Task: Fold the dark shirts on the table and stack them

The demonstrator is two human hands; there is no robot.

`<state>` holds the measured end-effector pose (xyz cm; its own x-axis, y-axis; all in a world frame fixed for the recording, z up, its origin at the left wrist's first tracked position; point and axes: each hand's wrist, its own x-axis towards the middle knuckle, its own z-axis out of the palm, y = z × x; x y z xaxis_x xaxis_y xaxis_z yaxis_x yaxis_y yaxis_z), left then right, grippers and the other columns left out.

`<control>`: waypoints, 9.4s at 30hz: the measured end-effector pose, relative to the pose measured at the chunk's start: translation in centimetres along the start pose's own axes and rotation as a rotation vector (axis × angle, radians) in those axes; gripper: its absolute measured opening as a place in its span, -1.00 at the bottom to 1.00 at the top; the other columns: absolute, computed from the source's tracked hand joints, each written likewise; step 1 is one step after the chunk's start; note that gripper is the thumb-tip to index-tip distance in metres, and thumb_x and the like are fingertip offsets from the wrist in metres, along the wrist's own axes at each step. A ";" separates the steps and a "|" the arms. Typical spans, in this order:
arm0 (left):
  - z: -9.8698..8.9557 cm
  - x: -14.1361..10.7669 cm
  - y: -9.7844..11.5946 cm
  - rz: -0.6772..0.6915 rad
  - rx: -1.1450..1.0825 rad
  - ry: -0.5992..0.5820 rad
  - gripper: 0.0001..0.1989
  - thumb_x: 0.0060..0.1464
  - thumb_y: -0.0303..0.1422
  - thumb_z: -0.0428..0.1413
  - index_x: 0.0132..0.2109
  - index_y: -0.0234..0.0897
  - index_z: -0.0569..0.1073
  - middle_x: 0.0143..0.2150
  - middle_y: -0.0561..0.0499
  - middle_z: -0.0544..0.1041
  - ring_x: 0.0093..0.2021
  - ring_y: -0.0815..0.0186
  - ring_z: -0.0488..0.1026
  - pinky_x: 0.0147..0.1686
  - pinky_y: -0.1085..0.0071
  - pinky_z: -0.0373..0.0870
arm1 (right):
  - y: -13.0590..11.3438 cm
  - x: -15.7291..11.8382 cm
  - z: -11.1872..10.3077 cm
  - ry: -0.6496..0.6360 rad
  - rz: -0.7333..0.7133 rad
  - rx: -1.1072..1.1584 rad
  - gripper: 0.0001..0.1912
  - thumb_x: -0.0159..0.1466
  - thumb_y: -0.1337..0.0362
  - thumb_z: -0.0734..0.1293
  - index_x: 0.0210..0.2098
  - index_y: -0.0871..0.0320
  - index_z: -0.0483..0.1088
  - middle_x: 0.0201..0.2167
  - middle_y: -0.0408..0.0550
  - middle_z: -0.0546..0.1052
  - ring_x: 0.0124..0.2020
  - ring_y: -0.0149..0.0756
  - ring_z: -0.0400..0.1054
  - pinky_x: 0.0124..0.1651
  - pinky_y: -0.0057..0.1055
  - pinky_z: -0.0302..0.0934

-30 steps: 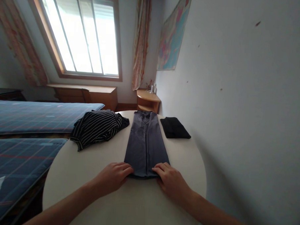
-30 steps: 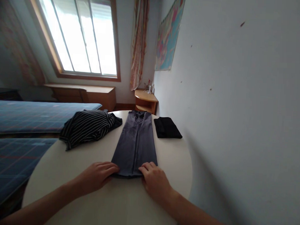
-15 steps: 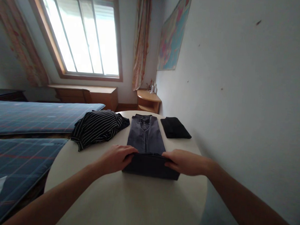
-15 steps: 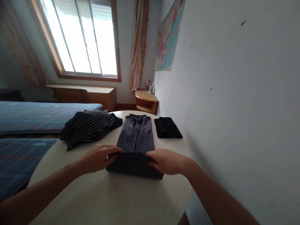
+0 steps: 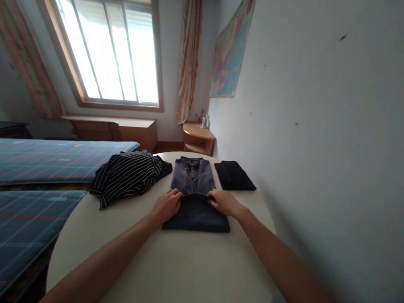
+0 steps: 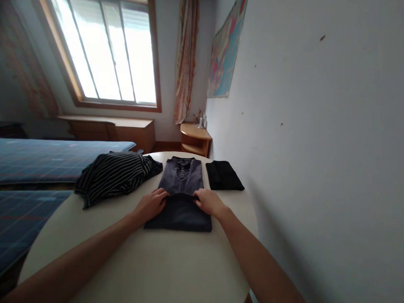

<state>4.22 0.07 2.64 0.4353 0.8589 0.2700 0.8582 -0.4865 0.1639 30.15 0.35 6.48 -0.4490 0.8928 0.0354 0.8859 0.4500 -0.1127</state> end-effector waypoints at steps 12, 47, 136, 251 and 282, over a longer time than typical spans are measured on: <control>-4.2 -6.9 3.9 0.218 0.119 -0.233 -0.85 0.19 -0.41 0.01 -0.13 -0.20 0.45 -0.14 -0.06 0.51 -0.13 0.13 0.49 -0.25 0.29 0.42 | -2.9 -5.8 -2.9 -0.384 -0.136 0.232 -0.78 0.18 0.17 0.42 -0.22 0.11 0.57 -0.36 -0.11 0.59 -0.40 -0.34 0.40 -0.41 -0.49 0.08; -5.6 -2.9 0.2 0.225 -0.190 -0.306 -0.83 0.21 -0.26 0.06 -0.15 -0.10 0.54 -0.30 0.03 0.60 -0.26 0.21 0.54 -0.27 0.41 0.32 | -0.5 -4.2 -3.9 -0.373 -0.177 0.373 -0.76 0.21 0.20 0.34 -0.20 0.15 0.55 -0.37 -0.12 0.56 -0.42 -0.36 0.34 -0.38 -0.48 0.11; -5.7 -2.7 -1.5 0.046 -0.431 -0.322 -0.74 0.22 -0.19 0.03 -0.04 -0.18 0.47 -0.18 -0.02 0.55 -0.20 0.21 0.47 -0.18 0.35 0.34 | 1.5 -3.5 0.0 0.101 -0.175 0.532 -0.82 0.25 0.24 0.35 -0.20 0.12 0.55 -0.30 -0.08 0.62 -0.29 -0.28 0.47 -0.21 -0.41 0.26; -1.0 -3.5 6.3 0.605 -0.230 -0.347 -0.41 0.19 -0.20 0.12 0.35 0.14 0.23 0.50 -0.01 -0.09 0.45 -0.26 -0.24 0.30 -0.29 -0.09 | 1.6 2.5 4.2 0.343 0.215 0.121 -0.65 0.35 0.14 0.27 0.04 0.17 0.46 0.13 0.14 0.45 0.19 -0.06 0.26 0.25 -0.16 0.13; -0.1 -2.9 7.7 0.591 -0.032 0.066 -0.81 0.31 -0.44 -0.05 -0.16 -0.27 0.47 -0.05 -0.06 0.58 -0.08 0.27 0.51 -0.21 0.42 0.48 | 4.5 2.8 4.0 0.549 0.175 0.444 -0.62 0.26 0.37 0.24 0.05 0.17 0.46 0.05 0.06 0.47 0.08 -0.22 0.36 0.24 -0.26 0.17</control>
<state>9.55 -6.18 3.18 0.8183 0.4293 0.3822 0.4660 -0.8848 -0.0040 32.46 4.81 2.11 -0.0785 0.8844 0.4602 0.7560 0.3537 -0.5507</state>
